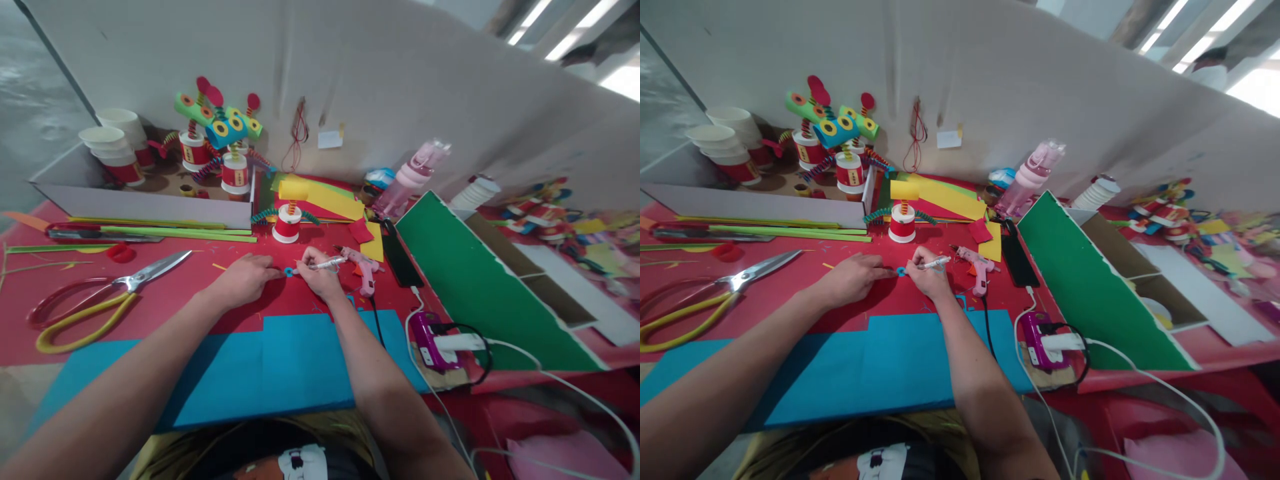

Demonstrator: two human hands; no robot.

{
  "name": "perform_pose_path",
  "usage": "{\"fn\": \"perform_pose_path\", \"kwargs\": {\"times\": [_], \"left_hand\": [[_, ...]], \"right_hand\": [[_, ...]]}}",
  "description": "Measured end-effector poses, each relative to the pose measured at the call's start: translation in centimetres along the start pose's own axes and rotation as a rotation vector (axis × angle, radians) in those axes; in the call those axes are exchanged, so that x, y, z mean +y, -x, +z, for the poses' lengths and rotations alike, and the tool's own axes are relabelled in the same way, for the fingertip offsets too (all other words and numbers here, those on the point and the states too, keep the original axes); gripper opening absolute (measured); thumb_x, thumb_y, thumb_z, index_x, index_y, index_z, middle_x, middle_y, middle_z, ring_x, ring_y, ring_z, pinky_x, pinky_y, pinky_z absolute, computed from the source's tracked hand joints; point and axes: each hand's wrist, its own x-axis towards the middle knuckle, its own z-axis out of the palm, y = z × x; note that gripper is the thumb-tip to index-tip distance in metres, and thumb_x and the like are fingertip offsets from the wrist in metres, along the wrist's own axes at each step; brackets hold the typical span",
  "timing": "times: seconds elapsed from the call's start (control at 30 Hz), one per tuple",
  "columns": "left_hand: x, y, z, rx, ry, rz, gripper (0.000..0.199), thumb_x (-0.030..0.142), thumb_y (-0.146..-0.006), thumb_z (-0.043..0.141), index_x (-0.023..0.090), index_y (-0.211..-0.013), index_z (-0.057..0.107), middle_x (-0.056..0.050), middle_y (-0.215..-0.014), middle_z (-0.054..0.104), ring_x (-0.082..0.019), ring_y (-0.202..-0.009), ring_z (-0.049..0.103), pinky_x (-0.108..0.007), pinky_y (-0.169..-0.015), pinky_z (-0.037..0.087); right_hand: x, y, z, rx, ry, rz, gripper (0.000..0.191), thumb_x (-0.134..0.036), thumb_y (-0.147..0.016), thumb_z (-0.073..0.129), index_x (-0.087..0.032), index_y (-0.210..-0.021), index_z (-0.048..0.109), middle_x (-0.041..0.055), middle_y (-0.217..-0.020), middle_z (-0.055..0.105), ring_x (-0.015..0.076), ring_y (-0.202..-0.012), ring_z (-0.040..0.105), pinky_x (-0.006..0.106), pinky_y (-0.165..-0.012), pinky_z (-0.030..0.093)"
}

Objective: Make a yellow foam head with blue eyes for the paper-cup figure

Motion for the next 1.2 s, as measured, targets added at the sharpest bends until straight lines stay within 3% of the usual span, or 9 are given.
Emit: {"fn": "perform_pose_path", "kwargs": {"times": [1.2], "left_hand": [[0.14,0.09,0.05,0.003,-0.016,-0.006,0.043,0.010,-0.083,0.038,0.026,-0.116,0.063,-0.006,-0.081,0.057,-0.019,-0.075,0.055,-0.031,-0.066,0.038]], "right_hand": [[0.15,-0.10,-0.06,0.016,-0.022,0.014,0.016,-0.027,-0.072,0.050,-0.022,-0.062,0.038,-0.0065,-0.054,0.042,0.0110,-0.050,0.050,0.022,-0.050,0.035]]}}
